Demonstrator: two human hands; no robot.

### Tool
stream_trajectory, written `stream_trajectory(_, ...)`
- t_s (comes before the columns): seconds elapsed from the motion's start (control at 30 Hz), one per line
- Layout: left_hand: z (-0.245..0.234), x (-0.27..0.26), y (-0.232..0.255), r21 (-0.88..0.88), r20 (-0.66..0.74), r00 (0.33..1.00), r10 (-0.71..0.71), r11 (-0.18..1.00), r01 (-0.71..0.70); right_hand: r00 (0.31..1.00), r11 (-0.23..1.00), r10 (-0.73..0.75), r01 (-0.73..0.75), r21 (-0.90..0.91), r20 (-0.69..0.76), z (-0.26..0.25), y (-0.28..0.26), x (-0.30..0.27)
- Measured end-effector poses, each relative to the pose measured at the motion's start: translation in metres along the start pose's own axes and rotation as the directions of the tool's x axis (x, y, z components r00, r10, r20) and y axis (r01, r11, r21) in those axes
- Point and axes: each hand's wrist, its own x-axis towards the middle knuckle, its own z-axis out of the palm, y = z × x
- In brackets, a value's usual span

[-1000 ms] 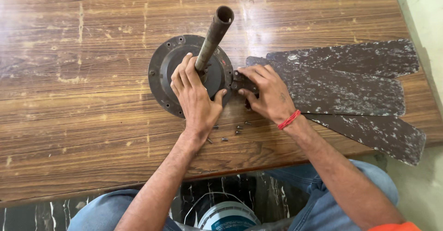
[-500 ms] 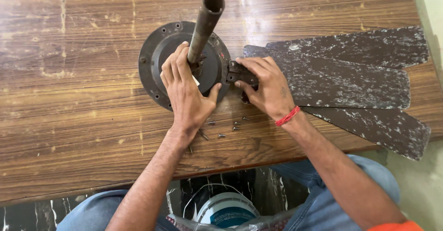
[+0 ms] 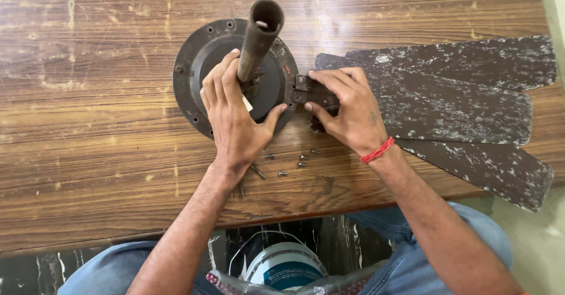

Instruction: The person uses a screwdriver to remove screws from the fan blade brackets and detaches the blades from the fan motor housing. The person then reattaches one blade and begins to secure it with screws.

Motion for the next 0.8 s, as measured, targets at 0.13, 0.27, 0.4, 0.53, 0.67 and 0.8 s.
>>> stream_trajectory(0.13,0.000,-0.001,-0.001,0.007,0.005,1.000,-0.012,1.000,0.012,1.000,1.000,-0.005,0.005,0.009,-0.021,0.003,0.003,0.002)
stream_trajectory(0.27,0.003,-0.002,-0.002,0.022,-0.002,1.000,-0.009,1.000,0.009,0.999,0.999,-0.028,0.029,0.015,-0.029,0.002,0.001,0.001)
stream_trajectory(0.4,0.006,-0.004,-0.004,0.032,-0.022,1.000,-0.019,0.999,0.020,0.999,0.999,-0.027,0.028,0.017,-0.036,0.001,-0.006,-0.001)
stream_trajectory(0.53,0.007,-0.007,-0.005,0.016,-0.024,0.999,-0.046,0.999,0.046,0.999,0.999,-0.040,0.040,0.016,-0.037,0.002,-0.009,0.000)
stream_trajectory(0.67,0.009,-0.006,-0.007,0.021,-0.032,0.999,-0.038,0.999,0.039,0.999,0.999,-0.034,0.035,0.021,-0.034,0.003,-0.010,-0.001)
stream_trajectory(0.8,0.007,-0.006,-0.004,0.019,-0.037,0.998,-0.052,0.998,0.053,0.998,0.999,-0.047,0.047,-0.001,-0.044,0.004,-0.010,-0.003)
